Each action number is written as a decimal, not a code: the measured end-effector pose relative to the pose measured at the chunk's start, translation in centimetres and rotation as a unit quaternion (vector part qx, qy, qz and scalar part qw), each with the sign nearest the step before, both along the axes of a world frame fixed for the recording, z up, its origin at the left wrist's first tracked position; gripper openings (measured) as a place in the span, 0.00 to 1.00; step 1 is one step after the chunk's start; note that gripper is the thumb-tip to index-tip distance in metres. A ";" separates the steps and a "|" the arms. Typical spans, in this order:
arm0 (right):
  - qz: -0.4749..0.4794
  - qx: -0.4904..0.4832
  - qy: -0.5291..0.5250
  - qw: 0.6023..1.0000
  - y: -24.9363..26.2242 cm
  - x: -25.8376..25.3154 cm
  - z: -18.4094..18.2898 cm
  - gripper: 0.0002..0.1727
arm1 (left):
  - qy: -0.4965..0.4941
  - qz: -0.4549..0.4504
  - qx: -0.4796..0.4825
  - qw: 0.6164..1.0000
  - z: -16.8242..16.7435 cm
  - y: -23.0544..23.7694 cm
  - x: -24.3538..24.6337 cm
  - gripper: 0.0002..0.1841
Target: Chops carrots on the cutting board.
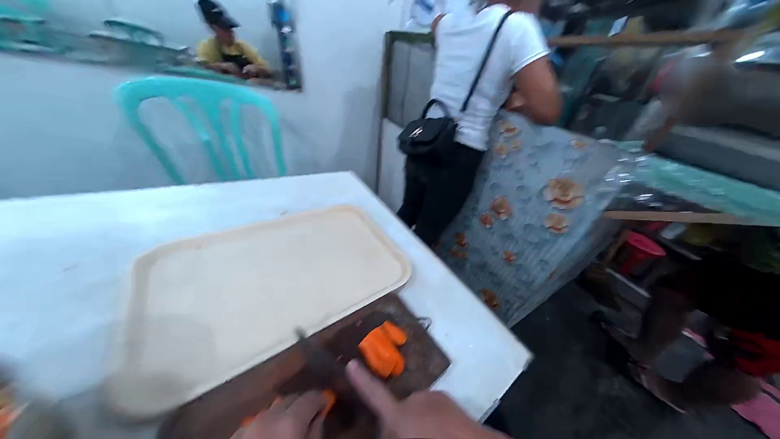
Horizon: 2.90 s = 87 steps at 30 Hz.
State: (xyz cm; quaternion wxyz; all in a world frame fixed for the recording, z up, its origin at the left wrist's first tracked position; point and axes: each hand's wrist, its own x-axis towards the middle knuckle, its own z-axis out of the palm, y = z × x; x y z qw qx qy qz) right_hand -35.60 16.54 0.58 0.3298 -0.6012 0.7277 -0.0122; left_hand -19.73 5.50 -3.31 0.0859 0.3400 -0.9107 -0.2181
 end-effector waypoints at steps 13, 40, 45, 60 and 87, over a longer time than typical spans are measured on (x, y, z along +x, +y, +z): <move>0.068 -0.021 0.039 0.997 1.4 -0.1 0.8 0.42 | 0.064 0.053 -0.087 0.993 -1.3 1.3 0.5 0.05; 0.095 -0.002 0.047 0.994 1.3 0.2 1.0 0.43 | 0.088 0.056 -0.128 0.986 -2.0 1.2 0.3 0.02; 0.107 0.016 0.087 0.990 0.0 1.4 0.0 0.48 | 0.094 0.057 -0.140 0.984 -2.2 1.2 0.4 0.02; 0.057 -0.004 -0.009 0.998 1.0 -0.6 -0.6 0.43 | 0.088 0.037 -0.108 0.990 -1.7 1.2 0.9 0.04; 0.064 -0.011 0.031 0.997 1.0 0.0 0.2 0.43 | 0.079 0.062 -0.173 0.980 -2.3 1.6 0.4 0.03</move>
